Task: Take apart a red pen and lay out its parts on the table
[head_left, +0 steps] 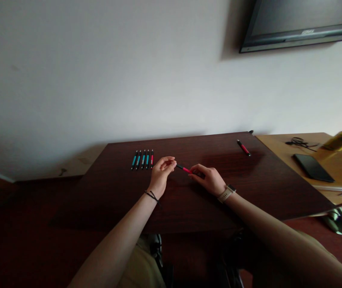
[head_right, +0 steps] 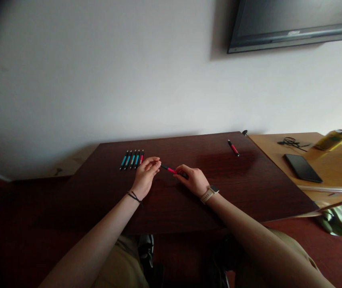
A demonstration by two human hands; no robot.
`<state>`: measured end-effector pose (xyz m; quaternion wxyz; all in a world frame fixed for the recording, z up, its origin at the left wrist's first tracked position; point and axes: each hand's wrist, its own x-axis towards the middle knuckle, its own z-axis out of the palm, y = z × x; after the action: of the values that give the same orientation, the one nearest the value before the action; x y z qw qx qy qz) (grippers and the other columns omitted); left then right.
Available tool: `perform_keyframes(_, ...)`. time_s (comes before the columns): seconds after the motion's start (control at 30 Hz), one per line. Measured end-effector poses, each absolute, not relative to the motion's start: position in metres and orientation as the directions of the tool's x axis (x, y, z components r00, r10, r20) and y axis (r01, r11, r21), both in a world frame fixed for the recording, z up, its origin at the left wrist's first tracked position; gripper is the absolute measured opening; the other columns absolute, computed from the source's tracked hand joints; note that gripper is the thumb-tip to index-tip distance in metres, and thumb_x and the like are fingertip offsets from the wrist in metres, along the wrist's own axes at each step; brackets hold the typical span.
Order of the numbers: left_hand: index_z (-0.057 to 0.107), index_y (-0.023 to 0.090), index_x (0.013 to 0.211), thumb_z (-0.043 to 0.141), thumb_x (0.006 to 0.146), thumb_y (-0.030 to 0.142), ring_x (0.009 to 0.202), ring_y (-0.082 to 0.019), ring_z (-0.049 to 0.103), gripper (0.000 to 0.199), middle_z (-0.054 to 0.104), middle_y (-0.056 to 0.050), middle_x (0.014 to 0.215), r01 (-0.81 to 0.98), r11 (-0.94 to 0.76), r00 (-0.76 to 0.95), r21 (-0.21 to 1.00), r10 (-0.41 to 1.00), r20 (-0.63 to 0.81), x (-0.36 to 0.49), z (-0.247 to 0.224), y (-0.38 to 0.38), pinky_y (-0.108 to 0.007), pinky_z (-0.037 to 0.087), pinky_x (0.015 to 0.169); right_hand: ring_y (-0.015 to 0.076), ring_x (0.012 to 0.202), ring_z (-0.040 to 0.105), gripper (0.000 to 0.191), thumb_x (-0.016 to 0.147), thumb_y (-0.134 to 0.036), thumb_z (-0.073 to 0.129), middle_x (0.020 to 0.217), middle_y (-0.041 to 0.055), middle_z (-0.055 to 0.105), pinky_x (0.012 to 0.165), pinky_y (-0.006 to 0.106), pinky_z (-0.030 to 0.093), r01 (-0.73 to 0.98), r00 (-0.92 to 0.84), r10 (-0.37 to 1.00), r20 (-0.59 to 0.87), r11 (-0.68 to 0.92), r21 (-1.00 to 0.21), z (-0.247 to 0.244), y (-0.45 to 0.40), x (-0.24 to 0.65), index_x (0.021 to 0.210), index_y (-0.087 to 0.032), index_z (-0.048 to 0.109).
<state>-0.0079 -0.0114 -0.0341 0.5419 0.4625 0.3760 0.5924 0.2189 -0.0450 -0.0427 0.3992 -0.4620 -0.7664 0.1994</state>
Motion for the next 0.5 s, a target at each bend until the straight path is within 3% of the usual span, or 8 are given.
perform_keyframes(0.5,0.072,0.02,0.1,0.09,0.072,0.031,0.083,-0.011,0.061,0.035,0.067,-0.001,0.095,-0.342,-0.117,-0.011,0.932,0.993,0.121,-0.0011,-0.0319,-0.0136,-0.023,0.047,0.074,0.0225,0.084,0.067,0.017,0.099,-0.04,0.069,0.09,0.0065,0.072,0.075,0.032,0.054,0.615,-0.203,0.839,0.505,0.511,-0.6,-0.0323,-0.0518,0.217,0.106,-0.026,0.077)
